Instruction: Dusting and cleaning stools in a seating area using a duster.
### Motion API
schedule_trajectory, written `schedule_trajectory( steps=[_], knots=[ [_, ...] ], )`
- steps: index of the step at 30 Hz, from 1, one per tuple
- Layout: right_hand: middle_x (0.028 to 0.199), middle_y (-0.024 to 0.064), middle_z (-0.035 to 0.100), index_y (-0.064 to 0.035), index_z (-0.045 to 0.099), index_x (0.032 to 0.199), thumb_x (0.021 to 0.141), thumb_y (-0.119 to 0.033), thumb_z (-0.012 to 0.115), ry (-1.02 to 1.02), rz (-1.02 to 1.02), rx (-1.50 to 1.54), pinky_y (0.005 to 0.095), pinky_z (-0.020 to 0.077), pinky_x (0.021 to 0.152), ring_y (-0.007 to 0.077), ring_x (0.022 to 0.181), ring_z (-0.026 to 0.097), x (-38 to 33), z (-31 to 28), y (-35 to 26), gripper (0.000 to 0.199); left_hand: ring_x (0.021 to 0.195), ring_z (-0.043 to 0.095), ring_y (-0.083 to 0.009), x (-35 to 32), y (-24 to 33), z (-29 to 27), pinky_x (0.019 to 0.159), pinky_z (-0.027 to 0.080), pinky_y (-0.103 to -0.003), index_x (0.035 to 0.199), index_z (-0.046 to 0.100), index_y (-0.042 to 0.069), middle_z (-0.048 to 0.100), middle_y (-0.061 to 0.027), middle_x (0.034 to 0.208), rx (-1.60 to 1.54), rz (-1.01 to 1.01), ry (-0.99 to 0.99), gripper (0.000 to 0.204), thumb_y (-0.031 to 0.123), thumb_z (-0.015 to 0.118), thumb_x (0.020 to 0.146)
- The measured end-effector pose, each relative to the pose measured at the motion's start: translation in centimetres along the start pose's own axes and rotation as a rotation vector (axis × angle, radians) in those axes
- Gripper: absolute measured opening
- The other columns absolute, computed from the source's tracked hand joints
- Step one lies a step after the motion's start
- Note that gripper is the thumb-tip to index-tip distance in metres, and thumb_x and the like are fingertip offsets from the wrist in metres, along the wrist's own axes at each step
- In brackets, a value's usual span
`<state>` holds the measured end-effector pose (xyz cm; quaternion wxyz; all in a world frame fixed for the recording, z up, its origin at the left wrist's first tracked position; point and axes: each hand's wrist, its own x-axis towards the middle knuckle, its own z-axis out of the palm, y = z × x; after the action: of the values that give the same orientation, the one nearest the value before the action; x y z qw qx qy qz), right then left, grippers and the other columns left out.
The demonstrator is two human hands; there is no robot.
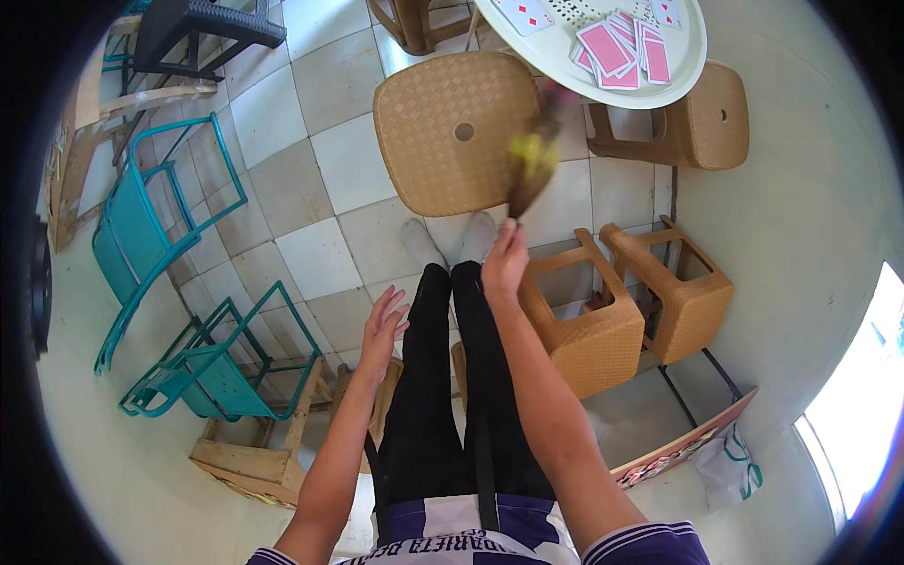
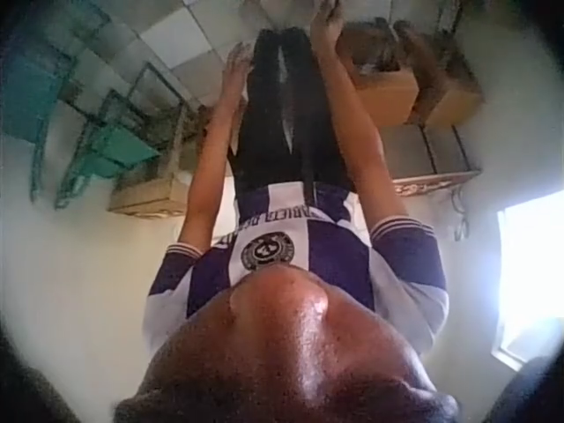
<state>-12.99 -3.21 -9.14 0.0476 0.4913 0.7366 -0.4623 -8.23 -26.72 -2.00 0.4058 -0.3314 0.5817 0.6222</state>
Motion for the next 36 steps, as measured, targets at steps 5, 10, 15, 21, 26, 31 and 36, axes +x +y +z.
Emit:
schedule_trajectory(
  steps=[5,10,15,21,26,31,36],
  knots=[
    [0.079,0.0279,0.062,-0.0026,0.051,0.090,0.101,-0.030,0.051,-0.554,-0.439,-0.357,0.0569,0.0449,0.065,0.0507,0.082,0.059,-3.7,0.3,-0.9,0.030,0.128,0.049,-0.0215,0.0,-0.3,-0.1,0.105,0.040,-0.039,0.152,0.034,0.011,0.045,-0.0108,0.149,-0.052,0.003,0.004,0.060,0.027,0.058,0.099],
    [0.082,0.0288,0.061,0.0004,0.052,0.090,0.103,-0.031,0.046,-0.165,-0.283,-0.167,0.0530,0.0461,0.068,0.0498,0.082,0.058,0.8,-1.5,1.0,0.035,0.131,0.048,-0.0247,0.3,0.6,0.8,0.107,0.040,-0.040,0.152,0.033,0.011,0.043,-0.0108,0.150,0.000,-0.002,-0.022,0.056,0.023,0.050,0.100],
    [0.080,0.0131,0.059,0.0041,0.057,0.100,0.105,-0.030,0.039,-0.078,0.067,0.246,0.0409,0.0462,0.068,0.0267,0.068,0.052,4.1,-0.9,-2.2,0.039,0.130,0.047,-0.0241,0.6,0.1,0.1,0.106,0.039,-0.041,0.152,0.032,0.011,0.044,-0.0127,0.150,-0.040,0.005,-0.024,0.061,0.028,0.058,0.099],
    [0.090,0.0263,0.065,0.0032,0.063,0.096,0.102,-0.030,0.042,-0.525,-0.209,-0.087,0.0438,0.0476,0.078,0.0390,0.083,0.064,0.3,2.2,-10.4,0.039,0.132,0.047,-0.0265,0.3,0.4,0.4,0.109,0.038,-0.044,0.153,0.031,0.011,0.042,-0.0127,0.151,0.008,0.034,-0.023,0.062,0.031,0.052,0.098],
    [0.076,0.0235,0.062,0.0030,0.064,0.092,0.101,-0.031,0.046,-0.518,-0.288,-0.077,0.0435,0.0476,0.072,0.0306,0.074,0.062,2.0,2.0,-10.7,0.040,0.130,0.047,-0.0258,0.5,0.6,0.7,0.106,0.040,-0.044,0.152,0.032,0.011,0.042,-0.0135,0.151,-0.041,0.044,-0.039,0.063,0.031,0.058,0.099],
    [0.060,-0.0058,0.035,-0.0121,0.050,0.081,0.103,-0.038,0.043,-0.264,0.180,0.353,0.0246,0.0233,0.037,0.0070,0.044,0.031,4.6,-0.2,-11.2,0.035,0.129,0.048,-0.0259,0.1,0.1,0.2,0.106,0.040,-0.044,0.152,0.032,0.010,0.042,-0.0136,0.151,-0.059,0.047,-0.015,0.062,0.031,0.057,0.099],
    [0.062,0.0006,0.050,-0.0022,0.059,0.082,0.102,-0.039,0.046,-0.520,-0.298,-0.147,0.0309,0.0354,0.054,0.0114,0.056,0.044,2.3,1.2,-8.8,0.044,0.132,0.047,-0.0277,-0.1,-0.4,0.2,0.108,0.039,-0.044,0.152,0.031,0.010,0.042,-0.0131,0.151,-0.022,0.043,-0.008,0.061,0.031,0.051,0.099]
  ],
)
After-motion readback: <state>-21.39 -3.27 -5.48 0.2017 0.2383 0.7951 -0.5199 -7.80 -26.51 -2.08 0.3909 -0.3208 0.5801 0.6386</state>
